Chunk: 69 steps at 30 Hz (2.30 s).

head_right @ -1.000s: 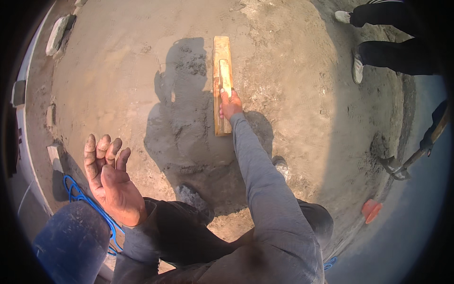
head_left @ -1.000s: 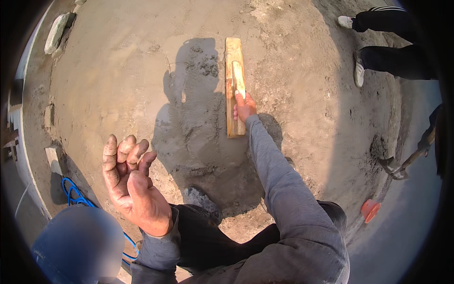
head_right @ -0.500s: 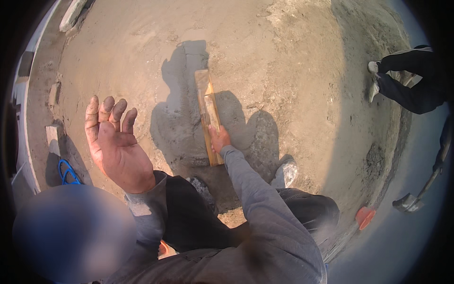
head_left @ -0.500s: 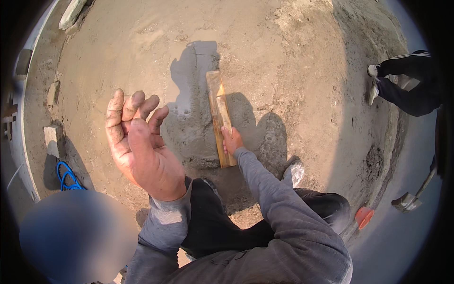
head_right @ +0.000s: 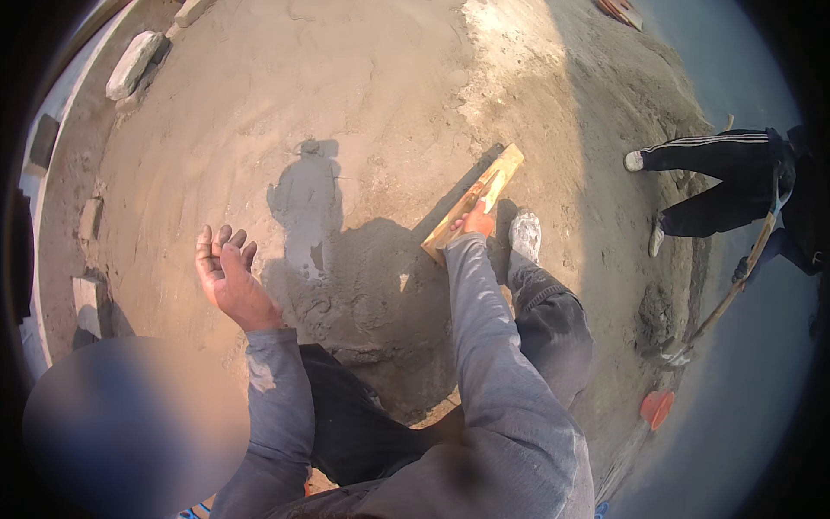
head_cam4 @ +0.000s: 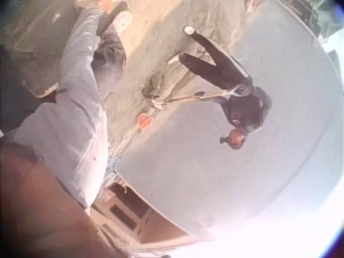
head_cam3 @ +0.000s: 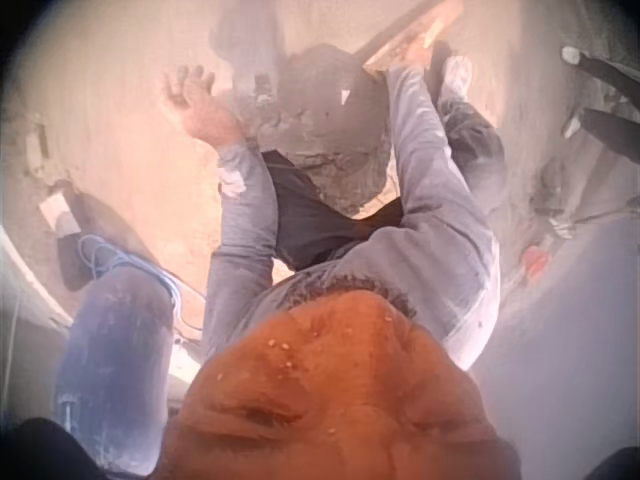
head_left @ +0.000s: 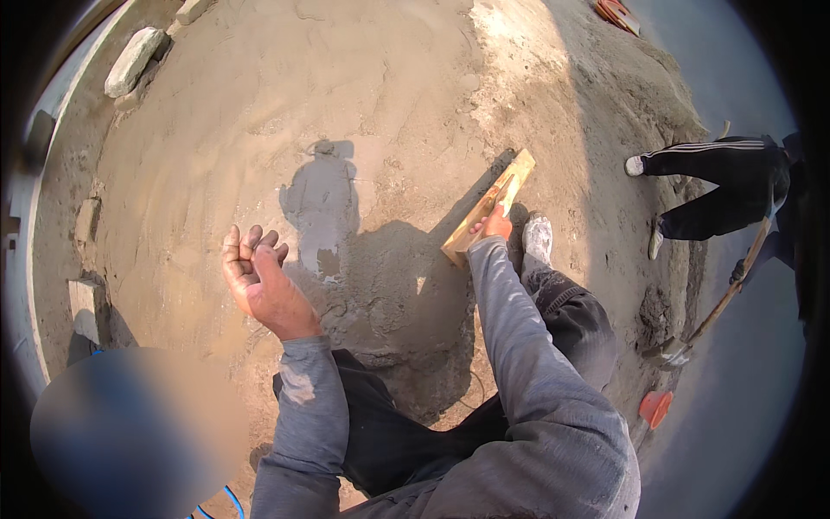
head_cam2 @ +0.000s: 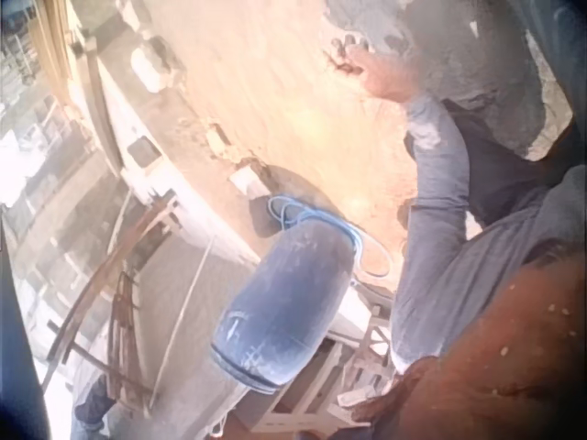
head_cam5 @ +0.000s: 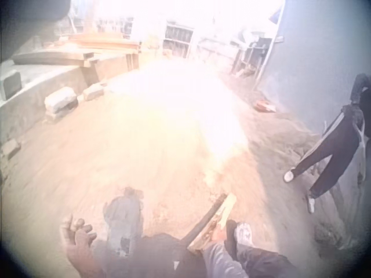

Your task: The person pours water from a bucket onto a wet concrete floor and uses a wooden float to smooth the surface. They repeatedly add water and continue leveling the concrete with the float across the area.

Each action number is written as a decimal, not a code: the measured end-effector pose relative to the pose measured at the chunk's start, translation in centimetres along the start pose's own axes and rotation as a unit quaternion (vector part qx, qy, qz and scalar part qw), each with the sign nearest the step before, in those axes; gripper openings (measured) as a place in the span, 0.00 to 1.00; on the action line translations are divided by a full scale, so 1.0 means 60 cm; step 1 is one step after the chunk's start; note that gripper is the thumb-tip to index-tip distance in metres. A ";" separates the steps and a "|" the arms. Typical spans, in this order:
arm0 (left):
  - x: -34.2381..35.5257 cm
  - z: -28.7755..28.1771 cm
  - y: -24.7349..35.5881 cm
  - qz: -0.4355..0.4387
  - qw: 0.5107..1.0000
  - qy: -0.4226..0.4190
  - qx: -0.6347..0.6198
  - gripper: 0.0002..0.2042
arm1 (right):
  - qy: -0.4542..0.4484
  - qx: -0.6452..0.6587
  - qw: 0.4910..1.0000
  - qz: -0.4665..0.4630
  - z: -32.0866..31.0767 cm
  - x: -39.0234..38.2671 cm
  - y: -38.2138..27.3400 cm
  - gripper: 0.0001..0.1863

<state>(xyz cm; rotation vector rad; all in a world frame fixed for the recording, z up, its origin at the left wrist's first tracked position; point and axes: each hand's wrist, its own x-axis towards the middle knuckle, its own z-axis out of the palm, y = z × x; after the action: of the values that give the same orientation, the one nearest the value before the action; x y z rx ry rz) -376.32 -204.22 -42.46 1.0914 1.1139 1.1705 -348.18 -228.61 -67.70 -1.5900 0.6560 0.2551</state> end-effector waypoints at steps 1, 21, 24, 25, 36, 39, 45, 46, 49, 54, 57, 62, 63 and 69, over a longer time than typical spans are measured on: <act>0.002 -0.008 0.002 0.021 1.000 0.005 0.004 0.24 | 0.010 0.006 1.000 0.016 0.008 0.038 0.004 0.27; -0.054 0.227 -0.118 0.040 0.970 0.216 0.106 0.23 | -0.229 -0.198 0.950 -0.071 0.283 0.537 -0.303 0.34; -0.076 0.249 -0.129 0.041 0.954 0.270 0.126 0.22 | -0.264 -0.389 0.861 -0.196 0.325 0.515 -0.256 0.34; -0.092 0.248 -0.125 0.025 0.946 0.293 0.133 0.21 | -0.379 -0.360 0.846 -0.108 0.344 0.424 -0.227 0.28; -0.228 0.375 -0.023 0.151 0.958 0.202 0.134 0.30 | -0.459 -0.333 0.816 -0.111 0.301 0.160 -0.131 0.25; -0.264 0.327 0.001 0.073 0.969 0.236 0.000 0.31 | -0.433 -0.347 0.825 -0.111 0.415 0.300 -0.172 0.32; -0.273 0.247 0.009 0.176 0.939 0.294 0.029 0.32 | -0.610 -0.472 0.611 -0.178 0.320 0.067 -0.033 0.37; -0.260 0.253 -0.003 0.181 0.940 0.287 0.026 0.29 | -0.632 -0.516 0.562 -0.132 0.274 0.016 -0.002 0.37; -0.211 0.262 -0.060 0.185 0.957 0.224 -0.015 0.27 | -0.684 -0.613 0.307 -0.250 0.189 -0.065 0.012 0.37; -0.165 0.236 -0.111 0.153 0.954 0.252 0.063 0.25 | -0.635 -0.641 0.176 -0.393 0.285 -0.067 -0.263 0.38; -0.140 0.230 -0.126 0.143 0.948 0.268 0.098 0.24 | -0.587 -0.577 0.289 -0.489 0.367 0.071 -0.398 0.36; -0.083 0.250 -0.151 0.102 0.930 0.329 0.130 0.23 | -0.522 -0.379 0.739 -0.193 0.386 0.311 -0.529 0.25; -0.077 0.266 -0.155 0.091 0.924 0.336 0.158 0.23 | -0.507 -0.301 0.791 -0.160 0.397 0.398 -0.524 0.24; -0.062 0.331 -0.191 0.079 0.854 0.410 0.309 0.22 | -0.259 -0.116 0.955 -0.084 0.512 0.688 -0.463 0.14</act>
<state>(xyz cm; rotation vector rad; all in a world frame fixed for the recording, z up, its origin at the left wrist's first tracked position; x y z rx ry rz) -355.51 -209.80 -51.11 1.1898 2.2167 1.5126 -292.96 -209.53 -70.61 -1.6964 0.0844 0.6151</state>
